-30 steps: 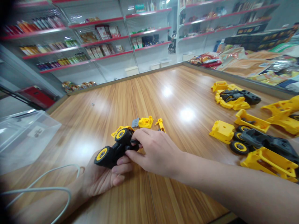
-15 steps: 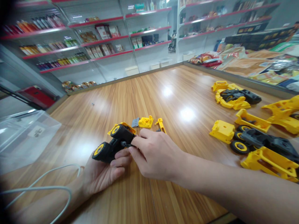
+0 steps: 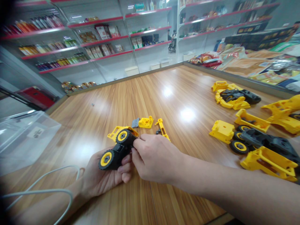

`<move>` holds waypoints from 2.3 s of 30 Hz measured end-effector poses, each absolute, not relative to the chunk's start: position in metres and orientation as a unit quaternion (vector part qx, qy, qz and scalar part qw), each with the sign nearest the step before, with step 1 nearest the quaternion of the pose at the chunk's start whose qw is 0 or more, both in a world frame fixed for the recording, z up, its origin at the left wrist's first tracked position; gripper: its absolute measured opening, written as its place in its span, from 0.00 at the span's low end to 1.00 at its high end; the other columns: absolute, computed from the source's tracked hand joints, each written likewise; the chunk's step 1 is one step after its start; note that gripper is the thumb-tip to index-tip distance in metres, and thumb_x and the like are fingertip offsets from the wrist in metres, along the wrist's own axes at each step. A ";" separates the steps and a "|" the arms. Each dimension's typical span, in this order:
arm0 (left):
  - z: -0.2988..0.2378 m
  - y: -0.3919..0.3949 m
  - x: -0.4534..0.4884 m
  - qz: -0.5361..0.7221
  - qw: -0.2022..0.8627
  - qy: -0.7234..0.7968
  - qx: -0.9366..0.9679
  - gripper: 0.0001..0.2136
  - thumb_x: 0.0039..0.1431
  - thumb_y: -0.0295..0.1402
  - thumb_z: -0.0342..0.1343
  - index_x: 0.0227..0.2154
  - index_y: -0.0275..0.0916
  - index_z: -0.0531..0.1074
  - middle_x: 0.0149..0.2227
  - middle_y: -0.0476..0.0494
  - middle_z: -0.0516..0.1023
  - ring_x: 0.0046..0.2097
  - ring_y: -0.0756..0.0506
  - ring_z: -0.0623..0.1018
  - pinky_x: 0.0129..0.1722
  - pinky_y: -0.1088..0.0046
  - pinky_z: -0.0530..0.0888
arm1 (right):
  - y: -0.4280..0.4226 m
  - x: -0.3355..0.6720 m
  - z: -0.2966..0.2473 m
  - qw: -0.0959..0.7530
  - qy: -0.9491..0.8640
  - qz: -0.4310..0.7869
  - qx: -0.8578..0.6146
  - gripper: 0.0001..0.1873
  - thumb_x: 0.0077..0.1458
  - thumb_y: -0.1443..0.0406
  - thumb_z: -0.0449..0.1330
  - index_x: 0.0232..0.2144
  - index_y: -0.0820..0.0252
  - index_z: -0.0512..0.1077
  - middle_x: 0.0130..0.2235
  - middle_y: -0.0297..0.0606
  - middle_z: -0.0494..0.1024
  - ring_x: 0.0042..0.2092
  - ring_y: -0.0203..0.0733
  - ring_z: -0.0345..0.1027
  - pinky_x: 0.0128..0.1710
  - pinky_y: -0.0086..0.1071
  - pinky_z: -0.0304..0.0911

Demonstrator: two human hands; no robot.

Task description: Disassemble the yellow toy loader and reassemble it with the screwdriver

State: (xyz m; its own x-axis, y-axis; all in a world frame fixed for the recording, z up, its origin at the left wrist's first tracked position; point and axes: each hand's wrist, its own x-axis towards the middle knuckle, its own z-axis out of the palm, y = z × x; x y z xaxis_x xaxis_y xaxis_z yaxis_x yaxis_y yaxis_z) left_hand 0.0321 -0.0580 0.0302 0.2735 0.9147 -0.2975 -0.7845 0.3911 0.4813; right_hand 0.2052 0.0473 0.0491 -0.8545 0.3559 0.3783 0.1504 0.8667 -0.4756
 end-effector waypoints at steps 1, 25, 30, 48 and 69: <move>0.029 -0.058 0.033 0.539 0.785 0.279 0.122 0.18 0.64 0.37 0.43 0.36 0.28 0.74 0.31 0.40 0.72 0.30 0.47 0.73 0.35 0.61 0.78 | 0.047 0.205 0.049 0.229 -0.938 0.224 -0.134 0.10 0.60 0.67 0.50 0.30 0.62 0.69 0.32 0.42 0.73 0.34 0.40 0.67 0.34 0.33 0.61; 0.016 -0.072 0.036 0.665 0.569 0.409 0.258 0.11 0.53 0.37 0.63 0.38 0.37 0.77 0.39 0.41 0.80 0.45 0.39 0.77 0.45 0.65 0.74 | 0.046 0.190 0.038 0.217 -0.507 0.815 -0.175 0.14 0.54 0.61 0.63 0.38 0.60 0.63 0.29 0.31 0.71 0.26 0.31 0.66 0.25 0.26 0.63; 0.011 -0.076 0.031 0.648 0.582 0.426 0.246 0.11 0.52 0.36 0.64 0.36 0.35 0.78 0.38 0.40 0.80 0.40 0.41 0.78 0.41 0.66 0.75 | 0.045 0.191 0.039 0.133 -0.502 0.830 -0.202 0.16 0.61 0.52 0.54 0.32 0.59 0.59 0.23 0.28 0.68 0.17 0.28 0.57 0.14 0.23 0.52; 0.023 -0.060 0.037 0.643 0.597 0.412 0.246 0.15 0.55 0.41 0.53 0.34 0.33 0.75 0.27 0.41 0.75 0.30 0.43 0.75 0.32 0.65 0.73 | 0.051 0.192 0.031 0.109 -0.666 0.699 -0.238 0.07 0.61 0.64 0.54 0.33 0.63 0.66 0.23 0.29 0.63 0.22 0.28 0.55 0.19 0.23 0.53; 0.023 -0.055 0.033 0.674 0.600 0.379 0.204 0.15 0.61 0.38 0.46 0.33 0.32 0.74 0.27 0.41 0.72 0.31 0.45 0.72 0.32 0.65 0.73 | 0.052 0.196 0.034 0.125 -0.704 0.644 -0.272 0.09 0.64 0.61 0.51 0.35 0.61 0.64 0.25 0.30 0.69 0.21 0.29 0.58 0.22 0.26 0.53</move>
